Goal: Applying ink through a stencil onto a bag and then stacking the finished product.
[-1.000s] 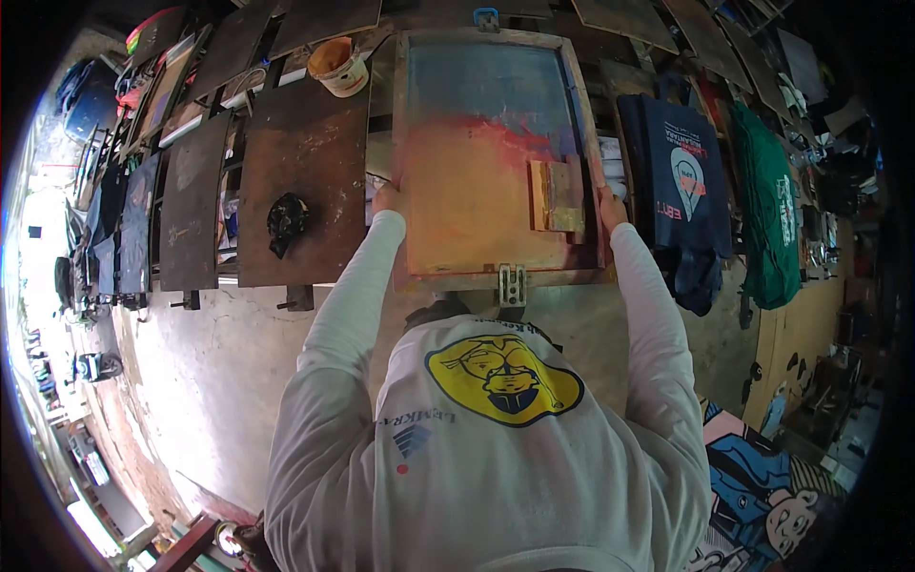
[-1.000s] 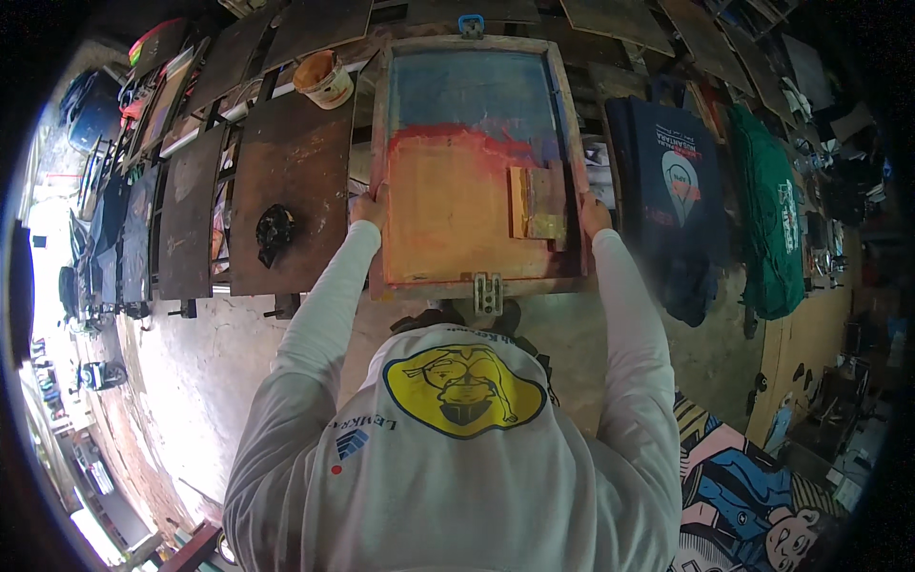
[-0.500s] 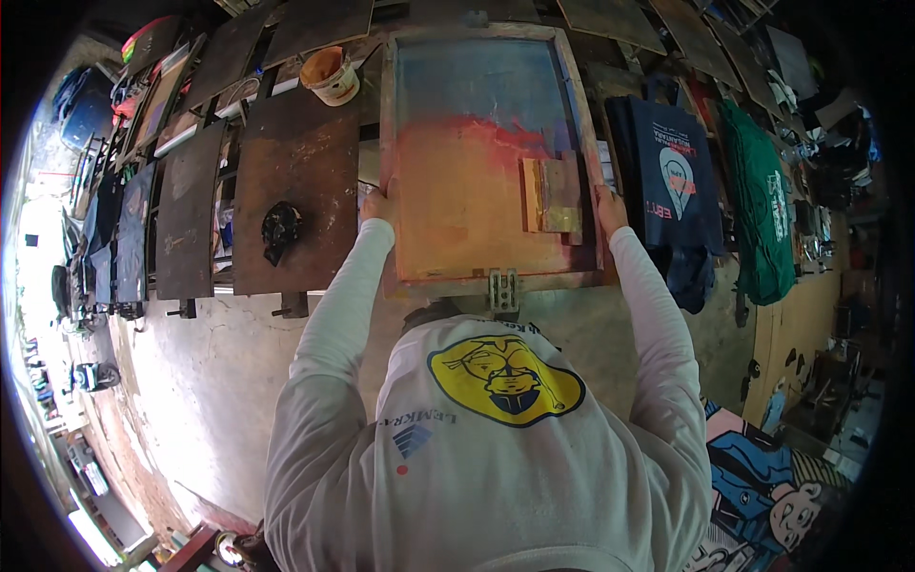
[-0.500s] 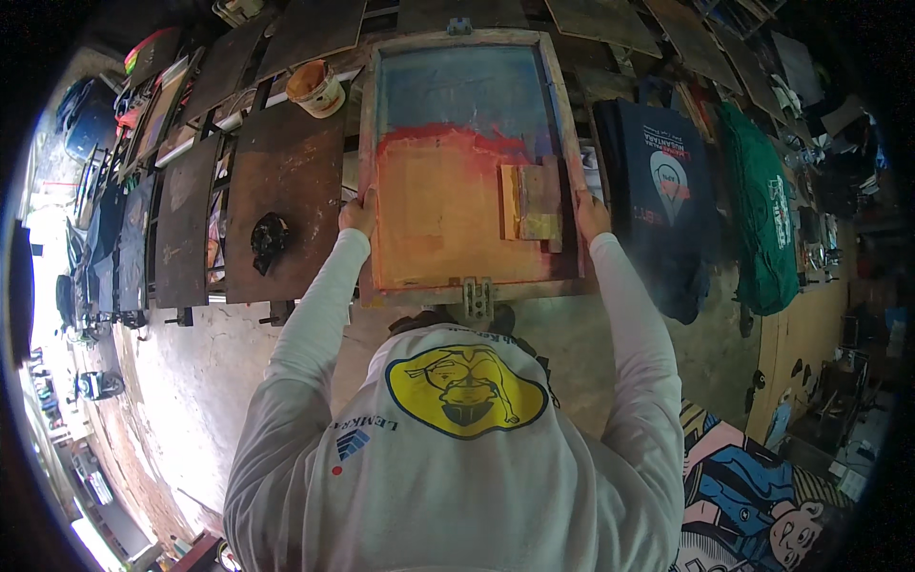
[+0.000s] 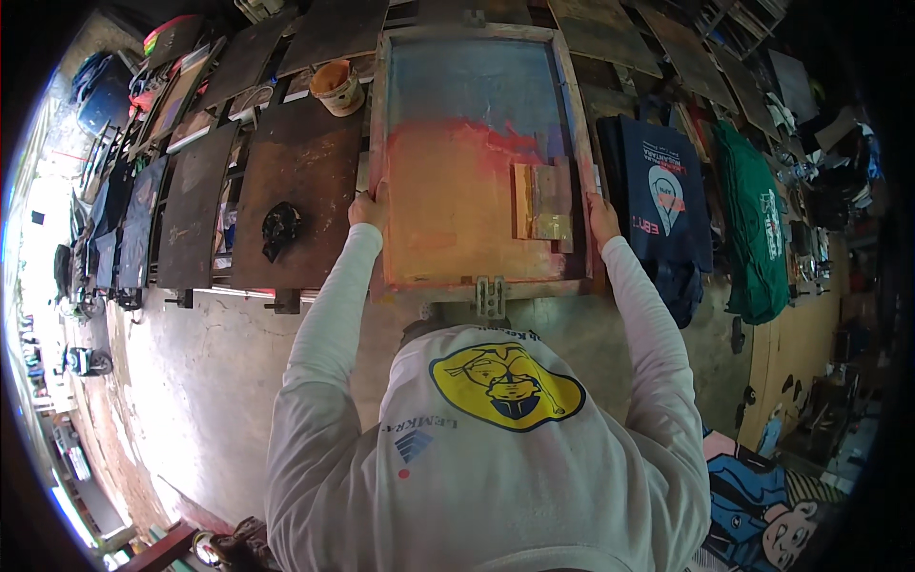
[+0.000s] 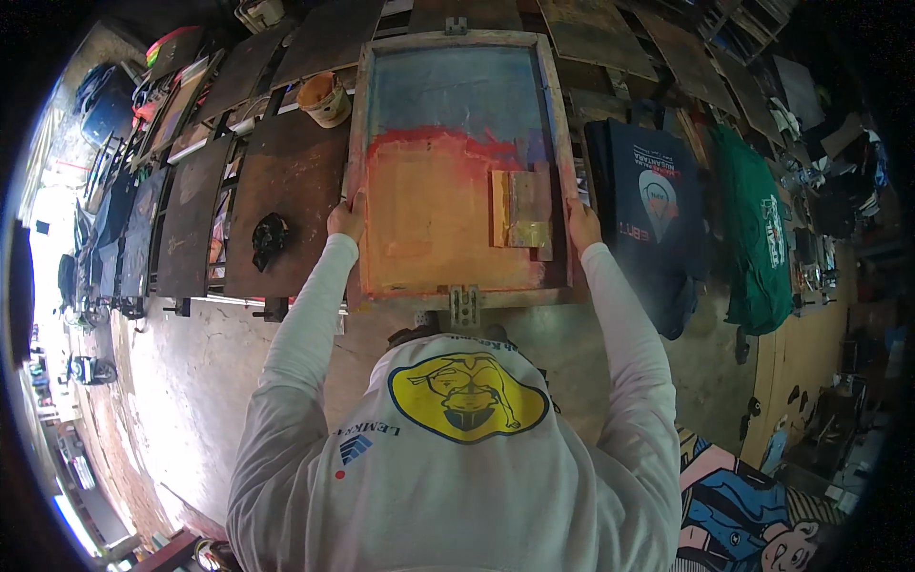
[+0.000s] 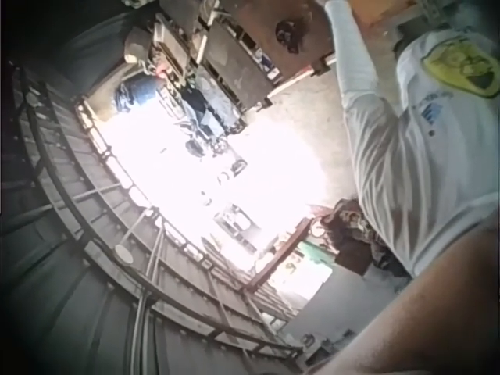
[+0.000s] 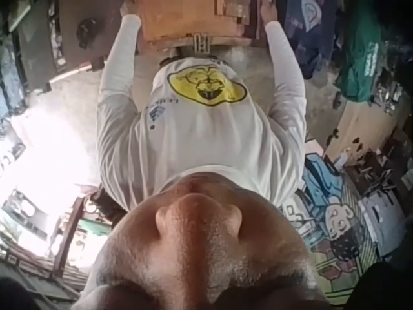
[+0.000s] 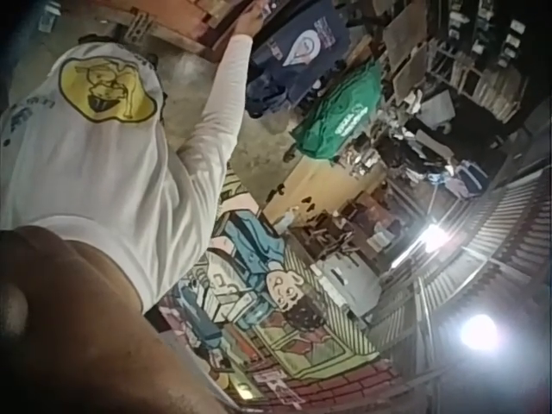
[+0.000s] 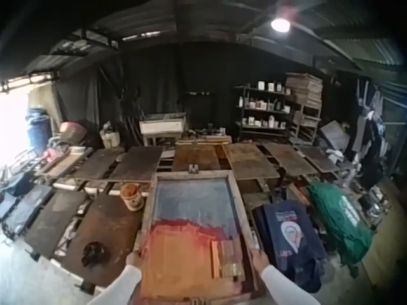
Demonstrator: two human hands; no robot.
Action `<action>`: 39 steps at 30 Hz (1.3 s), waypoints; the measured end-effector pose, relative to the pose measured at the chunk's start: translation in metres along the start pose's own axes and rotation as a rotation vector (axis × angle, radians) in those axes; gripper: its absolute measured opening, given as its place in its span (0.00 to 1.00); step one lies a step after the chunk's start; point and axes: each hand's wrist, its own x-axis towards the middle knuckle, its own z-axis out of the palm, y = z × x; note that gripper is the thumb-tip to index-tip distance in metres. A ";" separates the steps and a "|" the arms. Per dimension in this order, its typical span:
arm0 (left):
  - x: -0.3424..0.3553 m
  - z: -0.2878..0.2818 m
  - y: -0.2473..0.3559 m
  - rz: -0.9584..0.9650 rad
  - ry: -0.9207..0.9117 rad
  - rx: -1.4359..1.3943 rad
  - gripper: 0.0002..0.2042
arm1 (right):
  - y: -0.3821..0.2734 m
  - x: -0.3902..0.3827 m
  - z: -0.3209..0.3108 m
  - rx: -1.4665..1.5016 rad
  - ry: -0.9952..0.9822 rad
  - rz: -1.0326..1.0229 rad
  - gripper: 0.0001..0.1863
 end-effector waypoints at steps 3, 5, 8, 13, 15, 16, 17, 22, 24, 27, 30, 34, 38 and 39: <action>-0.003 -0.003 0.002 -0.001 0.020 0.023 0.35 | -0.007 0.000 0.001 0.005 0.011 -0.005 0.32; -0.006 -0.005 0.003 -0.010 0.027 0.042 0.35 | -0.013 -0.002 -0.003 0.051 -0.034 -0.003 0.31; -0.010 -0.010 0.006 -0.006 0.052 0.026 0.35 | -0.020 -0.007 -0.006 0.067 -0.091 0.018 0.28; -0.010 -0.021 0.017 -0.015 0.022 0.037 0.35 | -0.027 -0.013 -0.008 0.111 -0.067 0.023 0.28; -0.007 -0.026 0.018 -0.044 -0.013 0.036 0.36 | -0.038 -0.020 -0.005 0.120 -0.069 0.036 0.28; -0.005 -0.029 0.018 -0.071 -0.050 0.035 0.36 | -0.044 -0.025 -0.006 0.133 -0.055 0.062 0.27; -0.002 -0.032 0.019 -0.070 -0.046 0.032 0.36 | -0.051 -0.029 -0.007 0.147 -0.039 0.083 0.27; 0.007 -0.048 0.034 -0.083 -0.186 0.022 0.38 | -0.072 -0.025 -0.025 0.155 -0.060 0.151 0.26; 0.009 -0.055 0.039 -0.076 -0.191 0.019 0.38 | -0.081 -0.029 -0.029 0.187 -0.095 0.152 0.25; 0.011 -0.067 0.051 -0.059 -0.195 0.015 0.39 | -0.082 -0.028 -0.036 0.227 -0.109 0.125 0.24; 0.011 -0.076 0.059 -0.038 -0.179 0.006 0.39 | -0.082 -0.027 -0.040 0.220 -0.070 0.150 0.23; 0.004 -0.084 0.065 0.016 -0.090 0.019 0.37 | -0.093 -0.046 -0.039 0.217 -0.055 0.048 0.21; -0.006 -0.084 0.055 0.080 0.008 -0.077 0.36 | -0.093 -0.061 -0.034 0.246 -0.027 -0.053 0.18; -0.010 -0.086 0.055 0.084 0.030 -0.073 0.35 | -0.093 -0.057 -0.038 0.247 -0.027 -0.057 0.18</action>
